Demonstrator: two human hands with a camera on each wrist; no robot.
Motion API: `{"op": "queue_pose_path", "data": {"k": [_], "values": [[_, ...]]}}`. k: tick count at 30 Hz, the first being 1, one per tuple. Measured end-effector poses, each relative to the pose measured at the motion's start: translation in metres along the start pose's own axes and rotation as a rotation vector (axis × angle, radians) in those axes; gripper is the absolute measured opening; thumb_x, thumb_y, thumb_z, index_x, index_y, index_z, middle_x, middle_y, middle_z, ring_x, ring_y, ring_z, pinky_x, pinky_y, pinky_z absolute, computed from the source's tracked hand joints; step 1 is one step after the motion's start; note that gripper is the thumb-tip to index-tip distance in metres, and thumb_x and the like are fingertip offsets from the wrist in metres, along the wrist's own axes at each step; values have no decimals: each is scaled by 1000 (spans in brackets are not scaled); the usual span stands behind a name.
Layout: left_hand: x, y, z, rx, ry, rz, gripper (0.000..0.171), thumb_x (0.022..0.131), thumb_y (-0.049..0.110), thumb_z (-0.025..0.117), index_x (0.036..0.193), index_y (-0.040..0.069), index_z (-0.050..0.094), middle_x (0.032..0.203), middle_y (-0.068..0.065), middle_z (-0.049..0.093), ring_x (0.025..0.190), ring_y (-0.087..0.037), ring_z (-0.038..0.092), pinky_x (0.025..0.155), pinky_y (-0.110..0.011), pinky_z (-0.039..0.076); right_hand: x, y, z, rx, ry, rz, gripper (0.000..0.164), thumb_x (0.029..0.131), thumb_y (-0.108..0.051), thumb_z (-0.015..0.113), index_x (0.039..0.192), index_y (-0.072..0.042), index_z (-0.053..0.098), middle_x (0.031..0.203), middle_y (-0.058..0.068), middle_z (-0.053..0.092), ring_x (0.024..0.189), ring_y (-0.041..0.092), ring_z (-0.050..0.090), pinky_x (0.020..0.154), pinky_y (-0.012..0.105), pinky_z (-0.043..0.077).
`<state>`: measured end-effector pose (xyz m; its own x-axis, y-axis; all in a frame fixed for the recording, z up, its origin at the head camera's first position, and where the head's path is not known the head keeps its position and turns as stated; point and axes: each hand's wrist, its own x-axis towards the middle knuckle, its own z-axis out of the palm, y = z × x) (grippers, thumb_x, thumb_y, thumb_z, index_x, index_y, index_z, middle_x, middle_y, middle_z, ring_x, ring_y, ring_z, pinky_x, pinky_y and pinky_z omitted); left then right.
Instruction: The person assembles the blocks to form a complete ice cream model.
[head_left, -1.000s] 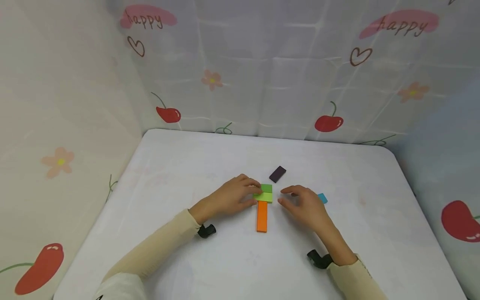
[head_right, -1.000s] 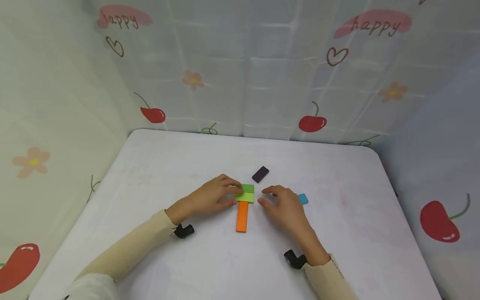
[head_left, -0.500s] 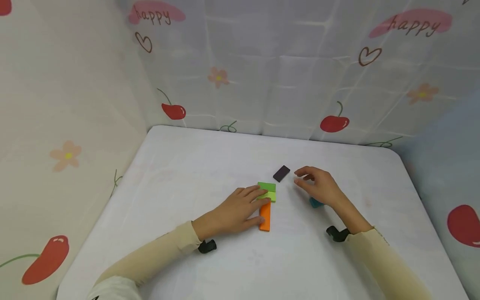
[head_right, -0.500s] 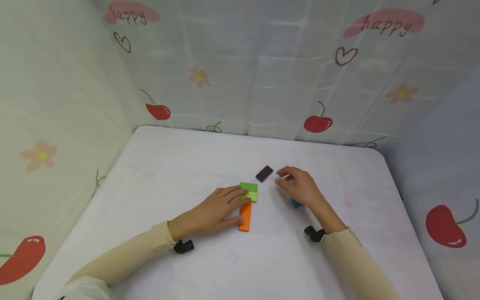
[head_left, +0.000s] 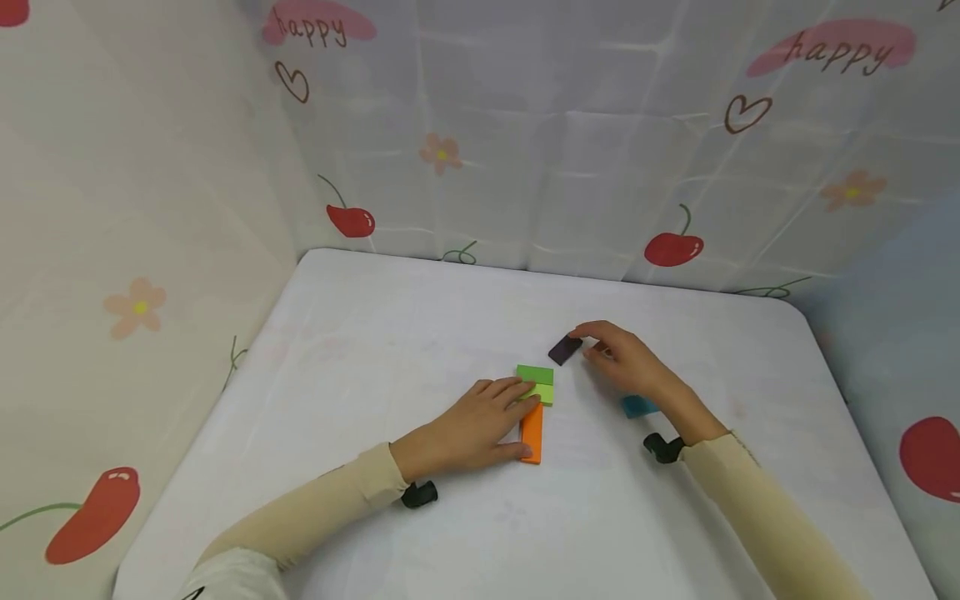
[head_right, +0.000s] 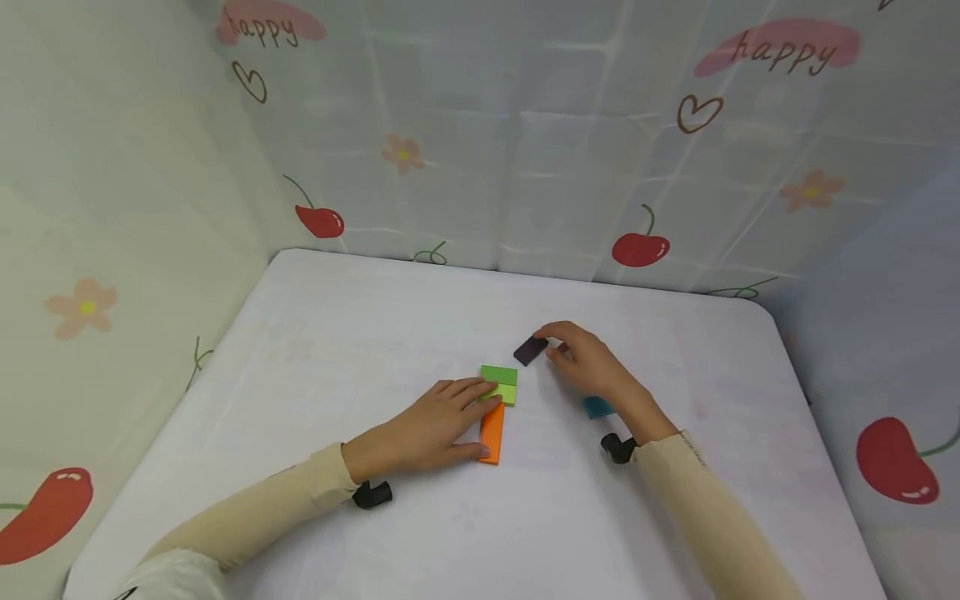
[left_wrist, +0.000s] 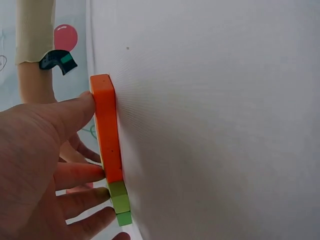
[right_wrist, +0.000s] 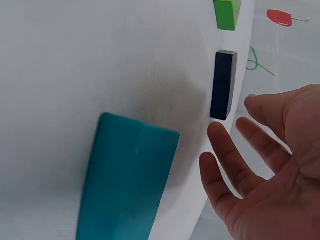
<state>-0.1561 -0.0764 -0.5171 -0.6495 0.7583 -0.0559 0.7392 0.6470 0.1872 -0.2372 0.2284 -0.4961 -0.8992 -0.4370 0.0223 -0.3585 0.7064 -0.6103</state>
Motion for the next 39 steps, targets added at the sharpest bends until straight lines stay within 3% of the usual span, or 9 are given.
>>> {"op": "queue_pose_path", "data": {"k": [3, 8, 16, 23, 39], "values": [[1, 0, -1, 1, 0, -4, 78, 105, 64, 57, 166, 19, 42, 176, -4, 36, 165, -24, 32, 130, -46, 34, 7, 2, 0, -17, -36, -16, 42, 107, -3, 61, 149, -7, 61, 152, 17, 62, 118, 36, 69, 107, 57, 57], [3, 1, -2, -6, 2, -11, 77, 104, 65, 60, 164, 19, 45, 175, -3, 39, 164, -24, 34, 128, -46, 35, 16, 7, 0, -66, -68, 40, 42, 105, -8, 66, 147, -10, 64, 149, 15, 66, 115, 34, 70, 106, 57, 57], [3, 2, -6, -30, 3, -36, 77, 102, 65, 63, 163, 21, 47, 174, -1, 40, 162, -23, 35, 125, -46, 39, 22, 8, -2, -41, -88, 89, 44, 102, -11, 71, 146, -11, 66, 146, 13, 69, 116, 33, 68, 107, 56, 57], [5, 3, -3, -55, 26, -37, 76, 101, 64, 65, 161, 21, 50, 173, -1, 41, 162, -22, 36, 124, -47, 40, 13, 10, -2, -44, -48, 93, 36, 100, -16, 77, 135, -9, 73, 131, 13, 75, 112, 30, 69, 104, 54, 58], [6, 3, -1, -66, 33, -48, 76, 99, 64, 68, 160, 22, 52, 171, 0, 43, 160, -21, 38, 123, -48, 41, 9, 6, 4, -49, -15, 123, 33, 100, -24, 78, 130, -11, 76, 127, 10, 77, 112, 30, 70, 102, 51, 60]]}}
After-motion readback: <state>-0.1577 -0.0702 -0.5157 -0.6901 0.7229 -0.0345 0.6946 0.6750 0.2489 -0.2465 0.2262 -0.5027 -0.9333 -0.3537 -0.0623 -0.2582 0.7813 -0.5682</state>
